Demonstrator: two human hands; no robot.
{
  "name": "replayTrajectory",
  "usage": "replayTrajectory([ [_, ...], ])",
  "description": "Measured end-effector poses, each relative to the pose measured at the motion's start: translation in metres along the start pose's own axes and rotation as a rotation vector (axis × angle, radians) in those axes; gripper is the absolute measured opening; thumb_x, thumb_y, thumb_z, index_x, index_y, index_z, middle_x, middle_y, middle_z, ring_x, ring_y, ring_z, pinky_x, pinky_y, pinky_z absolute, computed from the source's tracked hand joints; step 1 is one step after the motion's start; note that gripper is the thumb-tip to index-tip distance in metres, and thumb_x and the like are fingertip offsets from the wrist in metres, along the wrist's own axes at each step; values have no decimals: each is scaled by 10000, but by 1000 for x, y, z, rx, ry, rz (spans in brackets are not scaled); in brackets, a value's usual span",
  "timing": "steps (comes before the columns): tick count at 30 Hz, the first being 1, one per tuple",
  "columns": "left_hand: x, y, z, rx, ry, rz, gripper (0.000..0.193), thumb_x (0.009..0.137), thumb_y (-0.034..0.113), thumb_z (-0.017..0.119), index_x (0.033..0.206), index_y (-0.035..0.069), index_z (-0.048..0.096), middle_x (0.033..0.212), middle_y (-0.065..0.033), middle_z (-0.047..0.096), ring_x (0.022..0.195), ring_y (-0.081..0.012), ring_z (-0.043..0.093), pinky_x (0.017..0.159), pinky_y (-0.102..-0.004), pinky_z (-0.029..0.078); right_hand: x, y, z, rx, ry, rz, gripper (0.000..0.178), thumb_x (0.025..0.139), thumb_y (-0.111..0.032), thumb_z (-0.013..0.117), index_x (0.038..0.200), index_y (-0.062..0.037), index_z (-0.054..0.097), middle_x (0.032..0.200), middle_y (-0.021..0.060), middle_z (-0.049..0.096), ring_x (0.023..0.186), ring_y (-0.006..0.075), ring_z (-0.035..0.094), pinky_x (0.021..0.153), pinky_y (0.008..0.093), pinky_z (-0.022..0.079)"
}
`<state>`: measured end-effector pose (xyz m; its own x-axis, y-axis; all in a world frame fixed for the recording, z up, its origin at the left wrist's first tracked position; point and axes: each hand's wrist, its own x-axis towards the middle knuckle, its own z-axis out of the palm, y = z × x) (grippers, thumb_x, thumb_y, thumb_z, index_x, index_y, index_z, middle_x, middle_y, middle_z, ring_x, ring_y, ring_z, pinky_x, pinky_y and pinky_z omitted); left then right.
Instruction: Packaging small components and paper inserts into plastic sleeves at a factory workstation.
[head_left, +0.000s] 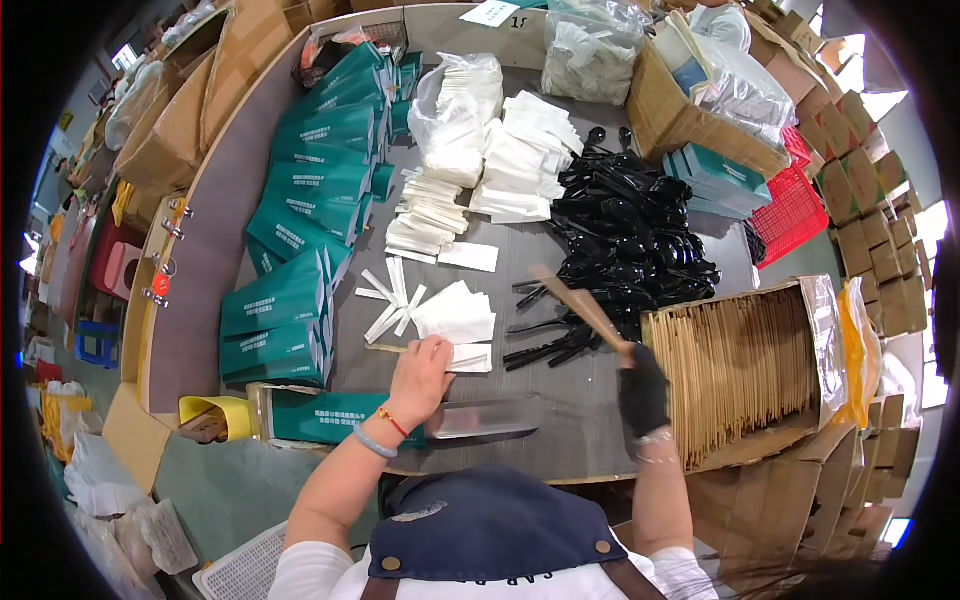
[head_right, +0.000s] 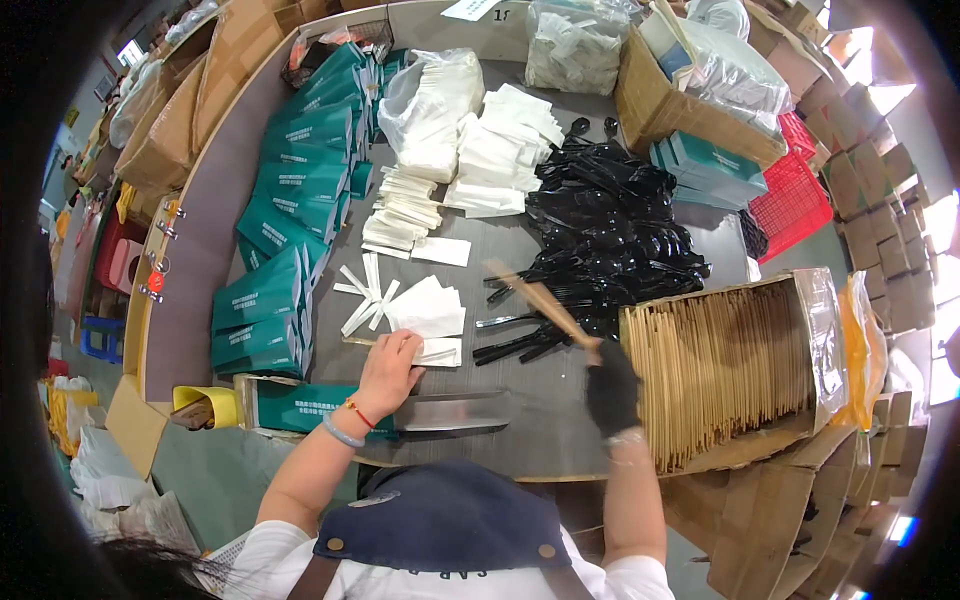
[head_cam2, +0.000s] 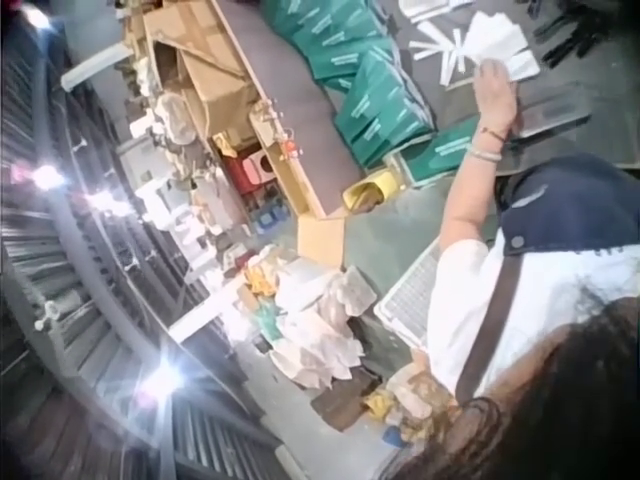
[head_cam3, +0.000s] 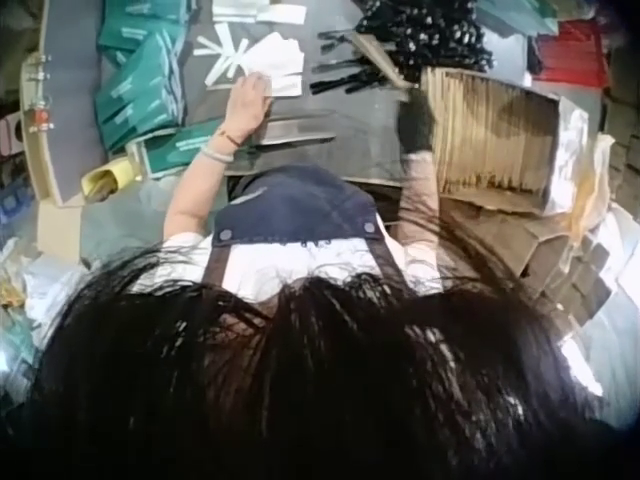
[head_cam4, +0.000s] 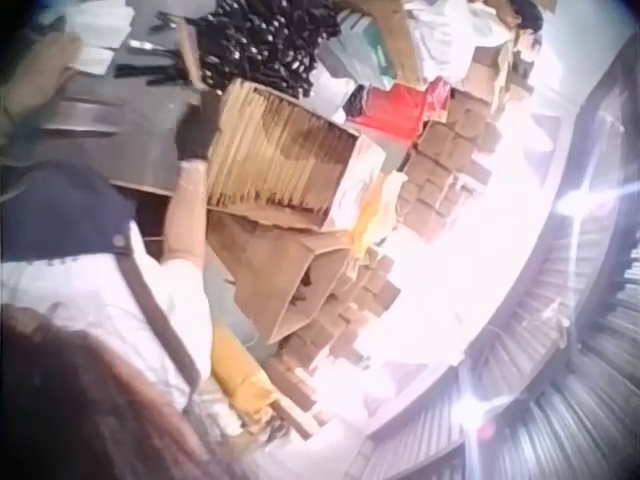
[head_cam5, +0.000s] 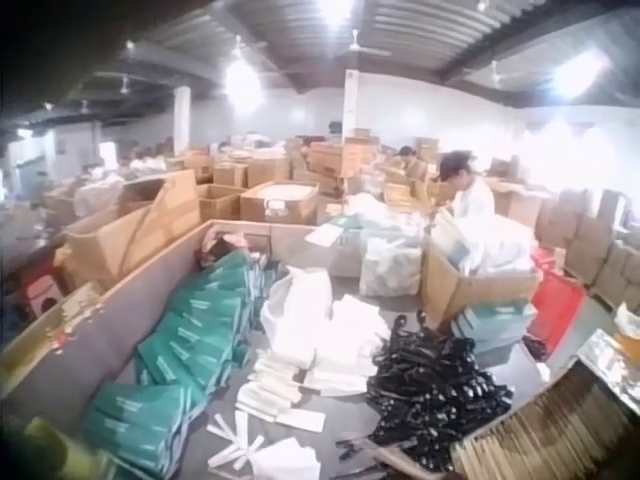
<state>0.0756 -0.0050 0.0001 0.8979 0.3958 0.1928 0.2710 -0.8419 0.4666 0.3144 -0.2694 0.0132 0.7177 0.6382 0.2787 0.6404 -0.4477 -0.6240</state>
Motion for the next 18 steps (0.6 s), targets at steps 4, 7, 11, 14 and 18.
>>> replayTrajectory([
  [4, 3, -4, -6, -43, -119, -133, 441, 633, 92, 804, 1009, 40, 578, 1085, -119, 540, 997, -336, 515, 877, -417, 446, 46, -46, 41, -26, -341, -94, 228, 792, -175, 699, 1011, -140, 645, 877, 64, 642, 814, 297, 626, 698, 409, 499],
  [7, 6, -1, -9, -139, -8, -126, 470, 622, 113, 823, 1022, 44, 586, 1060, -114, 538, 970, -337, 513, 863, -407, 448, 57, -50, 44, -121, -433, -101, 249, 772, -241, 723, 994, -145, 664, 872, 64, 641, 821, 276, 632, 699, 390, 503],
  [11, 5, -11, -5, -88, -47, -158, 447, 628, 115, 823, 1008, 46, 598, 1046, -111, 537, 955, -336, 508, 849, -403, 449, 76, -47, 57, -107, -335, -67, 203, 768, -269, 716, 934, -156, 685, 840, 59, 631, 817, 267, 634, 690, 394, 500],
  [14, 5, -12, -6, -84, -67, -174, 426, 625, 122, 825, 993, 65, 617, 1043, -94, 546, 943, -319, 520, 838, -406, 450, 89, -47, 71, -344, -483, -153, 176, 770, -269, 706, 908, -163, 686, 819, 57, 623, 805, 264, 632, 674, 398, 495],
  [18, 5, -8, -7, 7, -19, -72, 380, 622, 141, 819, 955, 105, 641, 989, -51, 571, 909, -275, 541, 793, -393, 447, 88, -30, 78, -412, -534, -187, 157, 766, -241, 705, 903, -166, 688, 811, 55, 620, 791, 268, 626, 665, 401, 491],
])
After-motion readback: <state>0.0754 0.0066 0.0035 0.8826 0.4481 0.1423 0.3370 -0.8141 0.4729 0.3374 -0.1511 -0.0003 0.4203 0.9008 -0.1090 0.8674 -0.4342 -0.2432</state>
